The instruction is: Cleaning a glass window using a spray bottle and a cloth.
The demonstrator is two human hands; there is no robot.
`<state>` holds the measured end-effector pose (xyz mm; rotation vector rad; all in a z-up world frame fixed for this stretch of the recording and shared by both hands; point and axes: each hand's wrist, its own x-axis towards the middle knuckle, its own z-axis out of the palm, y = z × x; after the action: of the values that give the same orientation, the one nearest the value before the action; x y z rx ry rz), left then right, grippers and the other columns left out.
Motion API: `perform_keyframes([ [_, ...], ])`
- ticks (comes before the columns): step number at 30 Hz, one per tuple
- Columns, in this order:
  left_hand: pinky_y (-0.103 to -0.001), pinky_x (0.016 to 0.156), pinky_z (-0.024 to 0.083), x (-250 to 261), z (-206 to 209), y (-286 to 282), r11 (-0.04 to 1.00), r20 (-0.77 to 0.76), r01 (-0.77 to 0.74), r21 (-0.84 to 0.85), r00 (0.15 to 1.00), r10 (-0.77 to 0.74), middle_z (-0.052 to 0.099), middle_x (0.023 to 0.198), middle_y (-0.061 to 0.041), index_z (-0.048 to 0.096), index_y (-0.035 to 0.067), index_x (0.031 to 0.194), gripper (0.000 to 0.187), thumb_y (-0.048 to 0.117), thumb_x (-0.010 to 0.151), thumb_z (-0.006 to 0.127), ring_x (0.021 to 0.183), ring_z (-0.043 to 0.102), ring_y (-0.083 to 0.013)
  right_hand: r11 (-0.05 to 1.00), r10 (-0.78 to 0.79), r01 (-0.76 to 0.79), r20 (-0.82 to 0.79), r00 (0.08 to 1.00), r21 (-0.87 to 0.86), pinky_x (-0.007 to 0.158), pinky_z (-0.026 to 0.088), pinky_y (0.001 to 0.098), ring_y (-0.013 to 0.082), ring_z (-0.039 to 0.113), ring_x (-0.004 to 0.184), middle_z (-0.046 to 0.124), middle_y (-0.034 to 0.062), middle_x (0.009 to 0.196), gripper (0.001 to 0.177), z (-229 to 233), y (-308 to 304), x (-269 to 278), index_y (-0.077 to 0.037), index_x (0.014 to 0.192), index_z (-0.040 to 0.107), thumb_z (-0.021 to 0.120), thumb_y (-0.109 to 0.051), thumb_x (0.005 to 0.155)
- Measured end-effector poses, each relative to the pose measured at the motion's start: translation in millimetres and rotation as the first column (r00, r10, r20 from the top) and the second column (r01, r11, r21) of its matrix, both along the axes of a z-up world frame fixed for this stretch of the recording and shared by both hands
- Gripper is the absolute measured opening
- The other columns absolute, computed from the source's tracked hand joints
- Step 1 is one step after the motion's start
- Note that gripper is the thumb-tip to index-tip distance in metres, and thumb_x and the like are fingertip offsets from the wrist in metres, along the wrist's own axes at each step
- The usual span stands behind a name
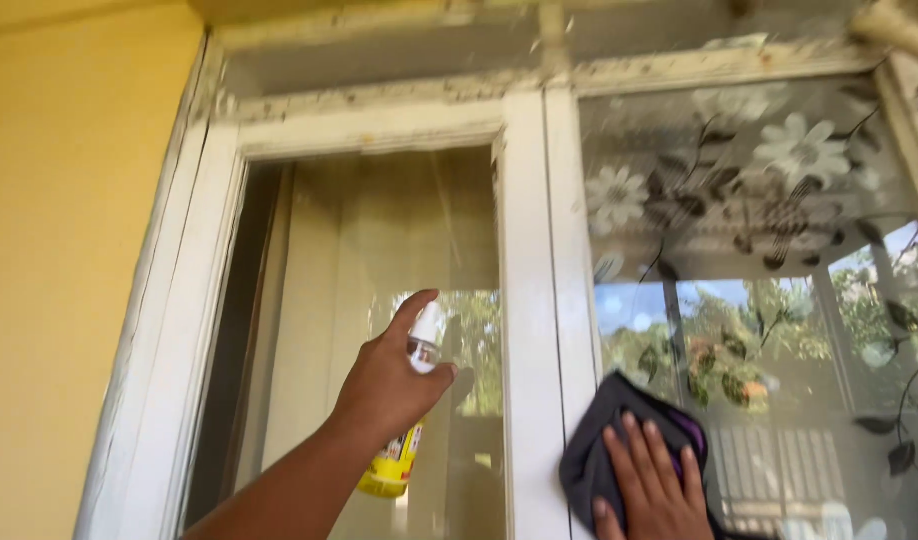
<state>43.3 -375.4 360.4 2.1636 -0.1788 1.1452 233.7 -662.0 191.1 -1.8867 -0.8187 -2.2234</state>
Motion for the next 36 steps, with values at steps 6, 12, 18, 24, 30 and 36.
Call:
perform_keyframes([
  [6, -0.04, 0.092, 0.056, 32, 111, -36, 0.997, 0.12, -0.036, 0.062, 0.992, 0.028, 0.074, 0.113, -0.011, 0.04, 0.04, 0.152, 0.084, 0.021, 0.076, 0.072, 0.103, 0.073, -0.0285, 0.923, -0.374, 0.298, 0.391, 0.841, 0.242, 0.118, 0.022, 0.0592, 0.0238, 0.051, 0.137, 0.064, 0.0022, 0.141, 0.04, -33, -6, 185, -0.032, 0.133, 0.061, 0.06, -0.045, 0.095],
  [12, -0.04, 0.09, 0.057, 31, 146, -66, 0.998, 0.179, -0.041, 0.048, 0.983, 0.032, 0.074, 0.112, -0.011, 0.043, 0.036, 0.15, 0.083, 0.023, 0.075, 0.075, 0.1, 0.074, -0.0288, 0.921, -0.364, 0.264, 0.393, 0.845, 0.285, 0.117, 0.02, 0.0597, 0.0251, 0.044, 0.14, 0.051, 0.0049, 0.15, 0.045, 12, -8, 224, -0.034, 0.14, 0.054, 0.054, -0.048, 0.097],
  [18, -0.04, 0.093, 0.057, 57, 144, -68, 0.998, 0.176, -0.028, 0.055, 0.984, 0.018, 0.075, 0.114, -0.012, 0.041, 0.034, 0.153, 0.084, 0.024, 0.076, 0.075, 0.103, 0.073, -0.0285, 0.932, -0.315, 0.218, 0.352, 0.881, 0.289, 0.116, 0.016, 0.0604, 0.0266, 0.036, 0.143, 0.035, 0.008, 0.161, 0.052, 85, 2, 125, -0.036, 0.148, 0.045, 0.046, -0.052, 0.099],
  [24, -0.039, 0.097, 0.055, 61, 148, -79, 1.0, 0.184, -0.03, 0.0, 0.982, 0.03, 0.074, 0.116, -0.011, 0.041, 0.033, 0.151, 0.083, 0.025, 0.076, 0.077, 0.107, 0.072, -0.0292, 0.959, -0.215, 0.221, -0.052, 0.975, 0.176, 0.115, 0.011, 0.0671, 0.0345, 0.023, 0.151, 0.028, 0.0125, 0.164, 0.067, 168, 2, 20, -0.036, 0.156, 0.039, 0.043, -0.052, 0.091],
  [30, -0.041, 0.096, 0.055, 68, 158, -65, 0.998, 0.201, -0.063, 0.026, 0.978, 0.057, 0.073, 0.117, -0.014, 0.042, 0.032, 0.151, 0.079, 0.024, 0.079, 0.074, 0.109, 0.072, -0.0315, 0.956, -0.246, 0.229, 0.08, 0.966, 0.183, 0.116, 0.008, 0.0661, 0.0341, 0.021, 0.149, 0.029, 0.0126, 0.158, 0.059, 172, -1, 39, -0.036, 0.151, 0.039, 0.036, -0.055, 0.096],
  [36, -0.041, 0.096, 0.055, 66, 161, -64, 0.992, 0.193, -0.102, 0.08, 0.978, 0.085, 0.073, 0.115, -0.016, 0.045, 0.028, 0.145, 0.072, 0.024, 0.079, 0.074, 0.109, 0.072, -0.0317, 0.956, -0.256, 0.227, 0.145, 0.956, 0.187, 0.115, 0.008, 0.0637, 0.0315, 0.021, 0.148, 0.027, 0.0118, 0.16, 0.059, 170, -1, 44, -0.036, 0.153, 0.037, 0.033, -0.056, 0.097],
])
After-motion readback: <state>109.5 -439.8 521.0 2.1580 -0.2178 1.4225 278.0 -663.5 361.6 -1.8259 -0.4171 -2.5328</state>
